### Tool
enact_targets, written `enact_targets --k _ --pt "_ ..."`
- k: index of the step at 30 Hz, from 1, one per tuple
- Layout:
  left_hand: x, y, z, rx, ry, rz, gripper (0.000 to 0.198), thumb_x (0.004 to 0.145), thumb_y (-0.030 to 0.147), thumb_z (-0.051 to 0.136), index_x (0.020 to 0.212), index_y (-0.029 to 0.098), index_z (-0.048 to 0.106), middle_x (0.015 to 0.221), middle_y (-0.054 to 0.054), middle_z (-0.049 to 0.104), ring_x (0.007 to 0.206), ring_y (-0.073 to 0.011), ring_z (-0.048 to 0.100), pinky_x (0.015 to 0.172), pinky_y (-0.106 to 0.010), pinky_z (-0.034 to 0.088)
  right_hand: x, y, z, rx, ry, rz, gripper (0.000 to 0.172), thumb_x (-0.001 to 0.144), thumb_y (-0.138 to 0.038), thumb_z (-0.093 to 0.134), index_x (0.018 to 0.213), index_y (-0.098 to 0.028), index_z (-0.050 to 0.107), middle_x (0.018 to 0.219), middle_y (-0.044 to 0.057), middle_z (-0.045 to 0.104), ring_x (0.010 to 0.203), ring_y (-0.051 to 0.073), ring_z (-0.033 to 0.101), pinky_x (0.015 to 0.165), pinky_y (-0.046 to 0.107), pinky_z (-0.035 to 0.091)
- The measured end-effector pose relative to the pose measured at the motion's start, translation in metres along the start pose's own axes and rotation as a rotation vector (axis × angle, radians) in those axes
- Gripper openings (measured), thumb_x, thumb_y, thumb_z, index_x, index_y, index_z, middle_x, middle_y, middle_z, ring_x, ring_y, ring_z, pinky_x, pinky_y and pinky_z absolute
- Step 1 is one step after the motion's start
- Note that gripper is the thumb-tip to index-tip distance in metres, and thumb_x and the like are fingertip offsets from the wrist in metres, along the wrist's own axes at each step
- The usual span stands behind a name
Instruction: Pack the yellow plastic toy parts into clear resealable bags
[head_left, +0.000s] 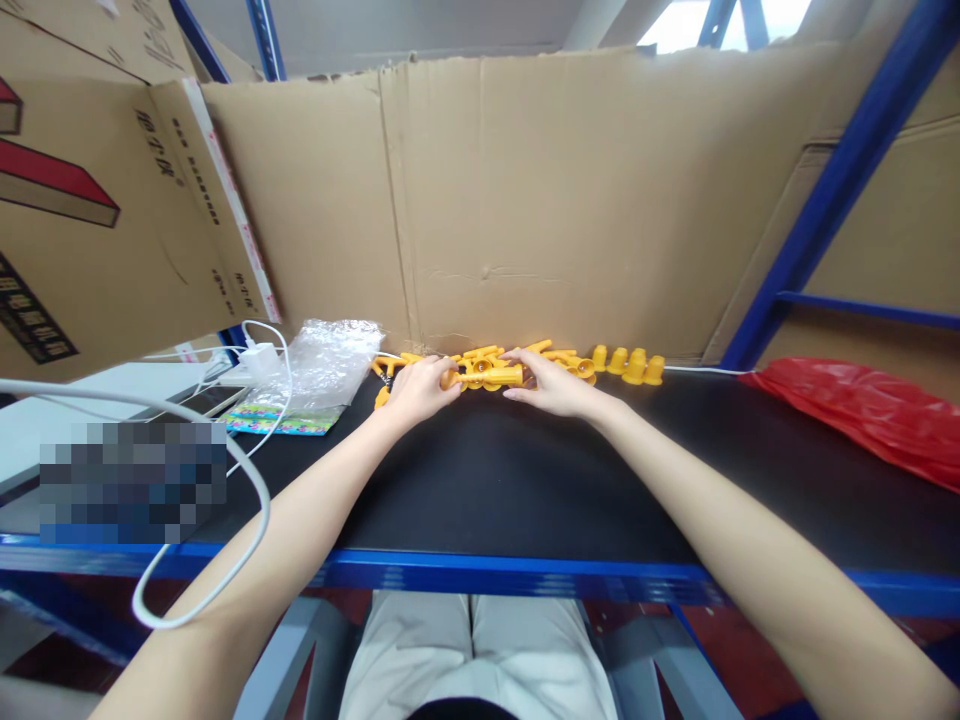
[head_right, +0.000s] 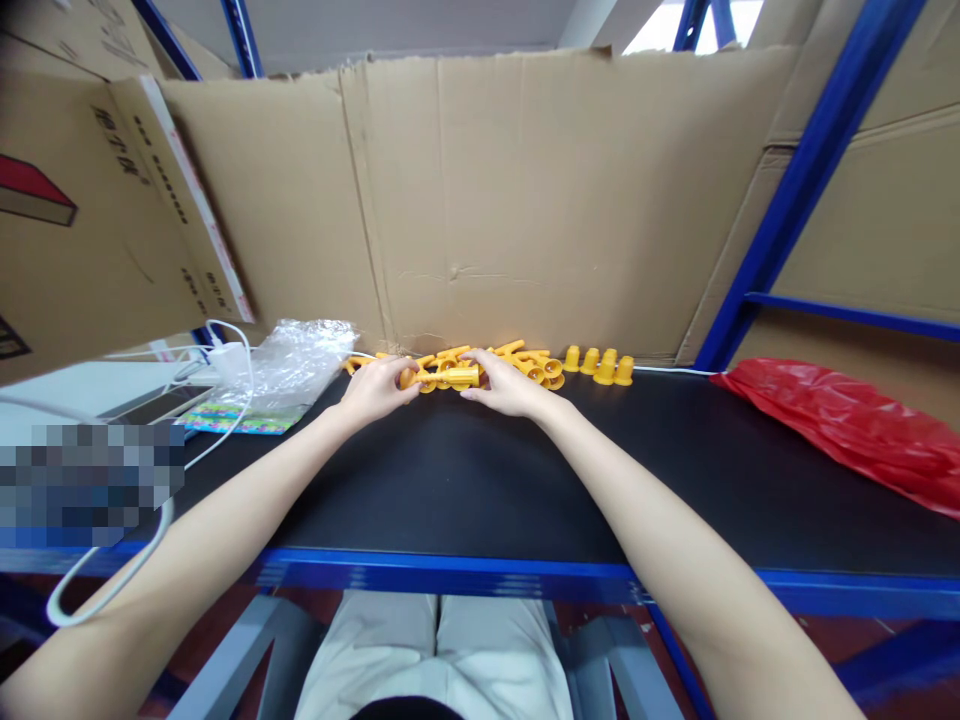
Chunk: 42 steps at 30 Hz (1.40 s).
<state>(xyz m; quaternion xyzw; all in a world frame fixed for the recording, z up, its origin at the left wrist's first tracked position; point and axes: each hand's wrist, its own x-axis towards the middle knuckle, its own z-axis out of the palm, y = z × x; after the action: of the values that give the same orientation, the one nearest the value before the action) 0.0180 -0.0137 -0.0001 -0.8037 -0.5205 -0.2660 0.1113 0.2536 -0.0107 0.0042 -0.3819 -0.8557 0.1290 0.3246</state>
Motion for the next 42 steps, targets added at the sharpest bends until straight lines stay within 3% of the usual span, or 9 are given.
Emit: enact_targets --k 4,7,13,20,26,32,35,38,42 --pt "-0.001 -0.001 -0.003 0.002 0.009 0.007 0.03 0.079 0.04 0.053 0.101 0.022 0.063 0.091 -0.005 0.065 0.081 -0.0199 0.06 0.068 -0.027 0.041 0.0 0.004 -0.005 0.283 -0.054 0.136 0.035 0.079 -0.022 0.059 0.113 -0.022 0.049 0.113 0.007 0.062 0.092 0.017 0.064 0.083 0.034 0.051" --pt "-0.001 0.0 -0.006 0.015 0.038 0.009 0.029 0.08 0.038 0.052 0.102 0.022 0.062 0.093 -0.005 0.064 0.082 -0.0199 0.06 0.068 -0.027 0.041 0.001 0.002 -0.006 0.405 -0.076 0.221 0.023 0.084 -0.034 0.054 0.101 -0.017 0.056 0.1 0.009 0.067 0.082 0.018 0.067 0.083 0.035 0.051" --pt "-0.001 0.005 -0.01 0.043 0.031 -0.022 0.03 0.08 0.036 0.053 0.105 0.023 0.062 0.1 -0.006 0.063 0.087 -0.0206 0.06 0.07 -0.027 0.041 0.003 -0.004 -0.002 0.553 -0.066 0.332 0.042 0.084 -0.056 0.045 0.086 -0.016 0.058 0.087 0.012 0.07 0.068 0.018 0.069 0.08 0.037 0.052" --pt "0.0 0.003 -0.01 0.057 0.023 -0.023 0.029 0.08 0.036 0.053 0.103 0.022 0.061 0.098 -0.005 0.063 0.088 -0.021 0.06 0.07 -0.027 0.042 0.0 -0.001 -0.002 0.61 -0.102 0.301 0.046 0.079 -0.037 0.062 0.115 -0.021 0.037 0.087 0.007 0.07 0.066 0.017 0.068 0.076 0.036 0.054" --pt "-0.002 0.005 -0.011 0.094 0.052 0.004 0.03 0.081 0.036 0.051 0.105 0.023 0.061 0.098 -0.004 0.063 0.087 -0.02 0.06 0.069 -0.027 0.042 0.0 -0.001 -0.003 0.561 -0.077 0.269 0.034 0.081 -0.049 0.056 0.091 -0.018 0.046 0.072 0.006 0.069 0.053 0.014 0.065 0.063 0.03 0.053" --pt "-0.002 0.007 -0.011 0.107 0.039 0.008 0.031 0.081 0.037 0.051 0.108 0.023 0.061 0.101 -0.005 0.063 0.09 -0.0205 0.06 0.07 -0.027 0.043 0.002 -0.008 0.002 0.495 -0.032 0.438 0.055 0.082 -0.065 0.038 0.074 -0.013 0.056 0.055 0.008 0.064 0.042 0.014 0.06 0.044 0.024 0.046" --pt "-0.001 0.007 -0.011 0.102 0.023 -0.003 0.031 0.081 0.037 0.052 0.107 0.024 0.061 0.102 -0.004 0.063 0.09 -0.0208 0.061 0.071 -0.028 0.044 0.002 -0.006 0.0 0.441 -0.079 0.464 0.061 0.084 -0.066 0.033 0.084 -0.011 0.06 0.066 0.01 0.067 0.044 0.013 0.061 0.044 0.023 0.046" --pt "-0.001 0.006 -0.011 0.102 0.008 -0.024 0.03 0.08 0.037 0.052 0.106 0.024 0.061 0.102 -0.004 0.063 0.09 -0.0209 0.061 0.071 -0.028 0.044 0.0 0.0 -0.005 0.43 -0.126 0.408 0.053 0.081 -0.056 0.051 0.116 -0.016 0.053 0.101 0.012 0.067 0.062 0.013 0.066 0.057 0.025 0.052" --pt "-0.001 0.004 -0.011 0.1 -0.004 -0.038 0.031 0.08 0.038 0.051 0.106 0.024 0.061 0.101 -0.004 0.064 0.091 -0.0209 0.06 0.072 -0.028 0.044 -0.002 0.007 -0.009 0.499 -0.095 0.336 0.078 0.07 -0.03 0.071 0.137 -0.022 0.032 0.121 0.013 0.056 0.086 0.015 0.065 0.082 0.032 0.052"
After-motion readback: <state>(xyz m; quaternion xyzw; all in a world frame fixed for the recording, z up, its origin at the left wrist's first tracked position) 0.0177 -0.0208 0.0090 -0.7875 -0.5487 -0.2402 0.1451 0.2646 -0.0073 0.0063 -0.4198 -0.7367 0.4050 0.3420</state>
